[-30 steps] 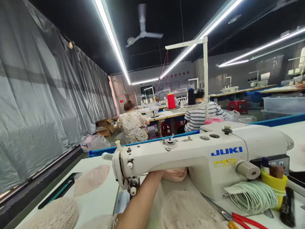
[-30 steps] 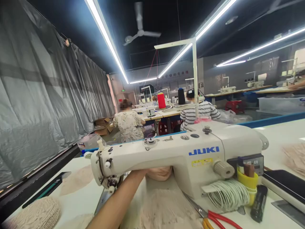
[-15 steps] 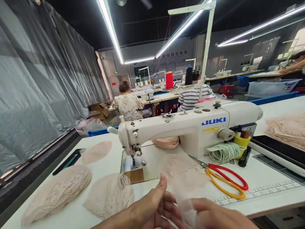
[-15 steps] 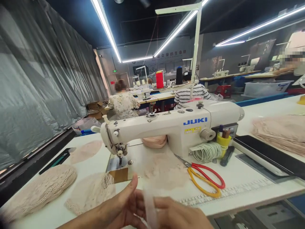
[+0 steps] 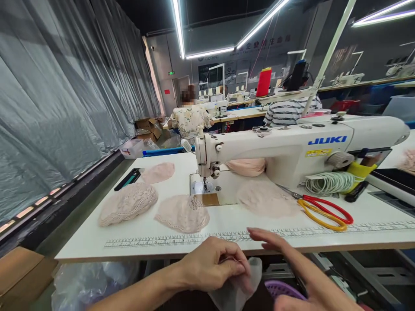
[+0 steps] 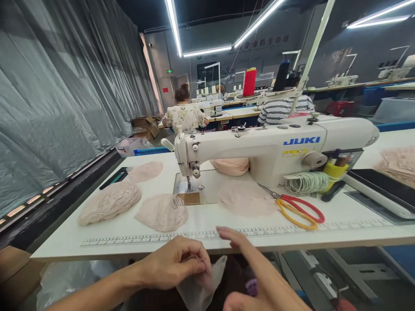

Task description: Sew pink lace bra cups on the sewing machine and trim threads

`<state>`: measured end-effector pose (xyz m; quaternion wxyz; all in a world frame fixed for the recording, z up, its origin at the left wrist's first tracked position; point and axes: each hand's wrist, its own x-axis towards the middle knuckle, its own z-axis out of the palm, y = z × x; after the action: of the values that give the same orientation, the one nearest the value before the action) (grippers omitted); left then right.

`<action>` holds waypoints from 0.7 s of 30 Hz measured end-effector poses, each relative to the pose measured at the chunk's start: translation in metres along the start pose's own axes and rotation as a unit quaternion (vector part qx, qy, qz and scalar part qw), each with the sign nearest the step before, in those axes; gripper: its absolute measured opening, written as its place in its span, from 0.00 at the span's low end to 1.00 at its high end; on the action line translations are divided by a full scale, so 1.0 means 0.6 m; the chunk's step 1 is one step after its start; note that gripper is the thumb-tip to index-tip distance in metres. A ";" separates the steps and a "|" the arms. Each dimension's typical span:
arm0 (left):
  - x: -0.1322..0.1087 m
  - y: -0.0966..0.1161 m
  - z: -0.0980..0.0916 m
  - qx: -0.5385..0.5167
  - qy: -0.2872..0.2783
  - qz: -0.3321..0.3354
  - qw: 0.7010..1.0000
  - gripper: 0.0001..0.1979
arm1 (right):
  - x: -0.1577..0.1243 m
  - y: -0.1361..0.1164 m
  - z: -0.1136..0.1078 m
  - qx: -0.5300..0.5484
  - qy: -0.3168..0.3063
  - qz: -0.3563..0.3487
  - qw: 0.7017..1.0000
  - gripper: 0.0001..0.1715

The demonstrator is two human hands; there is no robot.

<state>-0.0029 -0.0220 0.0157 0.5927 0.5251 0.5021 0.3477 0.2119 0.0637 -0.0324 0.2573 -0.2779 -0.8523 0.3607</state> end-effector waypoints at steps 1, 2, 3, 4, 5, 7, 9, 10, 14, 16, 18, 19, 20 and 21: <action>-0.012 0.004 -0.005 0.025 0.009 0.011 1.000 0.08 | 0.009 -0.007 0.010 0.016 -0.045 0.013 0.999 0.40; -0.025 0.005 -0.011 0.045 0.024 0.017 0.999 0.08 | 0.018 -0.014 0.019 0.034 -0.088 0.019 0.995 0.29; -0.036 0.005 -0.016 0.057 0.045 0.017 0.997 0.09 | 0.026 -0.022 0.029 0.050 -0.118 0.014 0.992 0.16; -0.047 0.001 -0.021 0.057 0.066 0.012 0.996 0.09 | 0.033 -0.030 0.037 0.065 -0.132 0.007 0.989 0.11; -0.055 -0.005 -0.026 0.044 0.080 0.002 0.996 0.09 | 0.038 -0.037 0.045 0.078 -0.133 0.002 0.988 0.14; -0.065 -0.023 -0.030 0.004 0.089 -0.021 0.996 0.07 | 0.043 -0.047 0.058 0.096 -0.119 -0.001 0.988 0.17; -0.063 -0.043 -0.027 -0.017 0.076 -0.046 0.996 0.16 | 0.044 -0.054 0.070 0.104 -0.117 0.005 0.988 0.17; -0.060 -0.052 -0.024 -0.014 0.071 -0.060 0.996 0.18 | 0.044 -0.056 0.075 0.101 -0.118 0.008 0.988 0.17; -0.042 -0.066 -0.014 0.018 0.073 -0.083 0.994 0.11 | 0.044 -0.051 0.088 0.054 -0.084 0.013 0.995 0.18; -0.038 -0.063 -0.013 0.018 0.072 -0.080 0.994 0.12 | 0.047 -0.043 0.090 0.040 -0.080 0.016 0.996 0.18; -0.038 -0.060 -0.016 0.010 0.065 -0.090 0.994 0.13 | 0.049 -0.031 0.090 0.031 -0.089 0.022 0.995 0.18; -0.039 -0.060 -0.018 0.007 0.064 -0.097 0.993 0.13 | 0.050 -0.026 0.089 0.025 -0.095 0.023 0.995 0.19; -0.040 -0.061 -0.021 0.006 0.066 -0.103 0.992 0.14 | 0.050 -0.020 0.089 0.019 -0.106 0.023 0.994 0.18; -0.042 -0.064 -0.024 0.009 0.069 -0.106 0.992 0.13 | 0.049 -0.015 0.088 0.016 -0.122 0.020 0.992 0.17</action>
<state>-0.0277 -0.0500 -0.0150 0.5853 0.4492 0.5976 0.3140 0.1547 0.0527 -0.0505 0.1485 -0.2446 -0.8659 0.4102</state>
